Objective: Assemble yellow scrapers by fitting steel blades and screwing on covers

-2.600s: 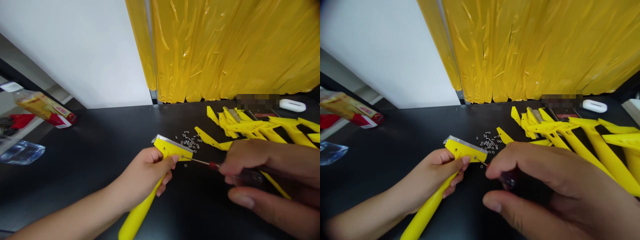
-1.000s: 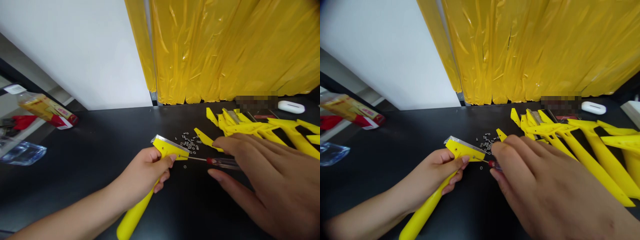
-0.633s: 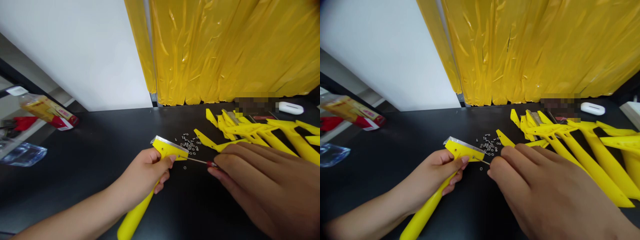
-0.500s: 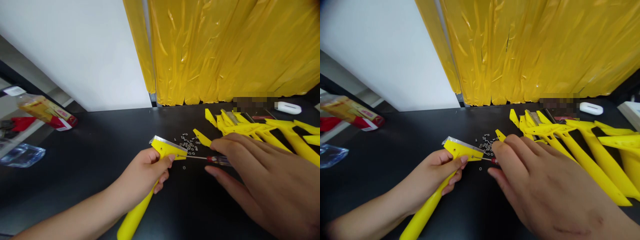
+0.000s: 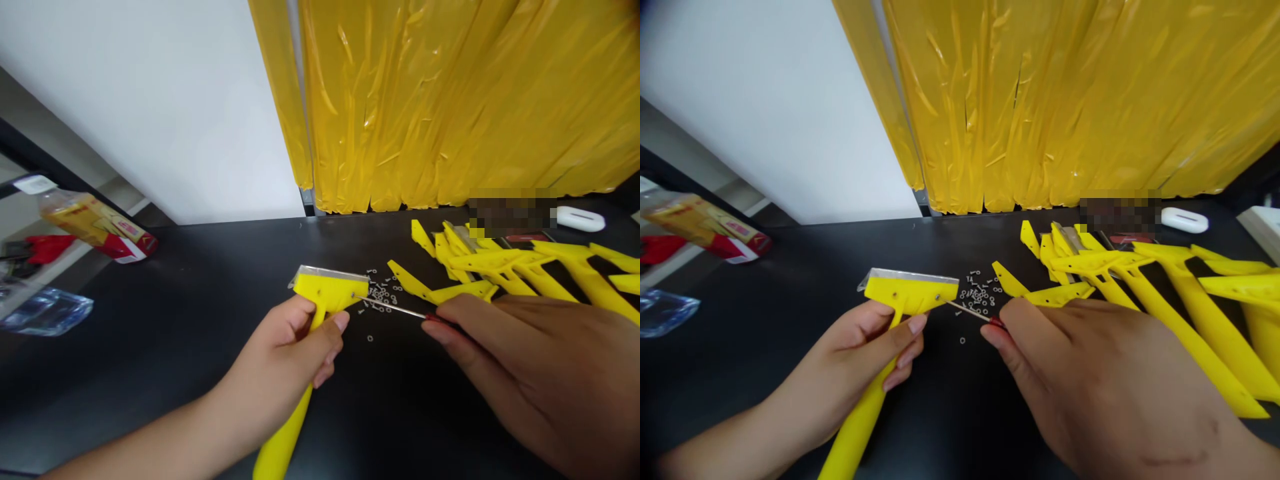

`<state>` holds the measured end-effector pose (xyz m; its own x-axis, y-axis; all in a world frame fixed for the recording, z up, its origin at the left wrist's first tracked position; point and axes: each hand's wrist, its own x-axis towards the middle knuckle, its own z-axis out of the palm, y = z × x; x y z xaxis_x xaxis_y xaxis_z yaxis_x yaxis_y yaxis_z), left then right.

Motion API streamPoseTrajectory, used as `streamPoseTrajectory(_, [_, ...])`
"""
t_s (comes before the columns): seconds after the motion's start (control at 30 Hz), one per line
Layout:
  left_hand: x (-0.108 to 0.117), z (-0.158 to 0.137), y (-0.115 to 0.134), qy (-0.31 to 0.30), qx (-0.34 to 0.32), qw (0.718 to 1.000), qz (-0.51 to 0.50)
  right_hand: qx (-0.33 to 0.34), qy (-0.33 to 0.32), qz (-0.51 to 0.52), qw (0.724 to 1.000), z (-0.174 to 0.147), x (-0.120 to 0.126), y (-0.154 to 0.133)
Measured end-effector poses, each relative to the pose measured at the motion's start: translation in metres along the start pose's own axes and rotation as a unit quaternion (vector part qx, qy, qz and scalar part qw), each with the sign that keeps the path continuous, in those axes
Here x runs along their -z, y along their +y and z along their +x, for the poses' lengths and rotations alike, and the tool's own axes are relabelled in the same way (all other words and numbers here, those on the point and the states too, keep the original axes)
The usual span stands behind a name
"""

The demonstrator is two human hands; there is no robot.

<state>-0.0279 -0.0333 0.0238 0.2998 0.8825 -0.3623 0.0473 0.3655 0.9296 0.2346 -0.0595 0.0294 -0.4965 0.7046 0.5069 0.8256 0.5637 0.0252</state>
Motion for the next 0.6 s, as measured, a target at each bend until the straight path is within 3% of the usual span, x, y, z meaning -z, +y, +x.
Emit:
streamPoseTrajectory(0.13, [-0.0007, -0.0029, -0.0005, 0.0, -0.019, 1.0, -0.002, -0.044, -0.013, 0.042, 0.998, -0.0002, -0.0011, -0.002])
streamPoseTrajectory(0.3, [-0.0023, -0.0028, 0.0023, 0.009, -0.033, 0.999, -0.034, -0.08, -0.018, 0.022, 0.996, -0.005, -0.0013, -0.0004])
streamPoseTrajectory(0.5, [-0.0029, -0.0003, 0.0023, -0.004, -0.021, 0.997, -0.075, -0.007, 0.014, 0.013, 1.0, 0.001, 0.002, 0.0047])
streamPoseTrajectory(0.6, [-0.0033, 0.0, 0.0034, -0.001, -0.024, 0.996, -0.083, -0.013, 0.019, 0.036, 0.999, 0.0026, 0.0032, 0.003])
